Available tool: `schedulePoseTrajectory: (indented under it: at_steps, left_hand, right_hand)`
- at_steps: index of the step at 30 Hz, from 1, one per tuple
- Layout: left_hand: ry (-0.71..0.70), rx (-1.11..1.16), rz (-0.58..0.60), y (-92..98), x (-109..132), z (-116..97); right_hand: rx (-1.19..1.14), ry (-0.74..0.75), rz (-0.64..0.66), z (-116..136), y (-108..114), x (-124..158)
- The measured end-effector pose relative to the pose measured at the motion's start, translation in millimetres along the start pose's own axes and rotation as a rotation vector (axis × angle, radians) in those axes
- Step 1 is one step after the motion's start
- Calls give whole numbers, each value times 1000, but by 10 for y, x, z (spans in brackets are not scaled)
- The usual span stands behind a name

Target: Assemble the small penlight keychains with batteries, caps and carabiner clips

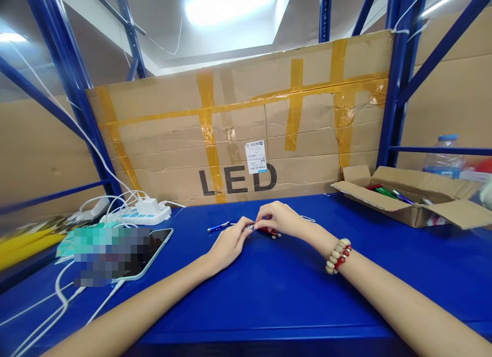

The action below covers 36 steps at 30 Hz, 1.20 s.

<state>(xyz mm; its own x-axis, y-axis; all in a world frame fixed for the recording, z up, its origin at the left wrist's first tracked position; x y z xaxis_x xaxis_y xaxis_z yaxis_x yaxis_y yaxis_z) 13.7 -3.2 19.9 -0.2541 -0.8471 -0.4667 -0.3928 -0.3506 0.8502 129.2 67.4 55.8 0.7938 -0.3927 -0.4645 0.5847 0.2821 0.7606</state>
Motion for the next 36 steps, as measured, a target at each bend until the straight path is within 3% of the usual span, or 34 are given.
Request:
schedulePoseTrajectory:
  at_steps: [14, 18, 23, 26, 30, 36]
  left_hand:
    - [-100, 92, 21, -48, -23, 15]
    - [-93, 65, -18, -42, -6, 26]
    - [-81, 2, -98, -10, 22, 37]
    - [-100, -51, -118, 11, 35, 29]
    - [-147, -105, -118, 29, 31, 7]
    - [-152, -131, -127, 43, 3, 2]
  right_hand:
    - [82, 29, 170, -24, -157, 60]
    - [117, 86, 166, 32, -177, 64]
    - [109, 141, 66, 138, -177, 44]
    - [-59, 3, 68, 126, -202, 35]
    - [-341, -274, 177, 31, -282, 56]
    - [-541, -381, 193, -13, -305, 49]
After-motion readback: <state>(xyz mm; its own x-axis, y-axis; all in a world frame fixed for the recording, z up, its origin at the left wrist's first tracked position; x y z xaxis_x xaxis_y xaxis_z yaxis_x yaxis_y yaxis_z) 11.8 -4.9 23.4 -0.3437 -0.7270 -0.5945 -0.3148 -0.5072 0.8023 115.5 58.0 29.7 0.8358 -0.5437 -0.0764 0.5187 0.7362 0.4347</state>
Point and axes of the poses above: each hand's wrist, its own x-axis away from the middle knuckle, its own y-axis out of the back of the hand, z = x × y, the point moved 5 cm from there along -x, towards the middle knuckle, and after that the axes turned 8 degrees about -x, right-handed, at the moved point
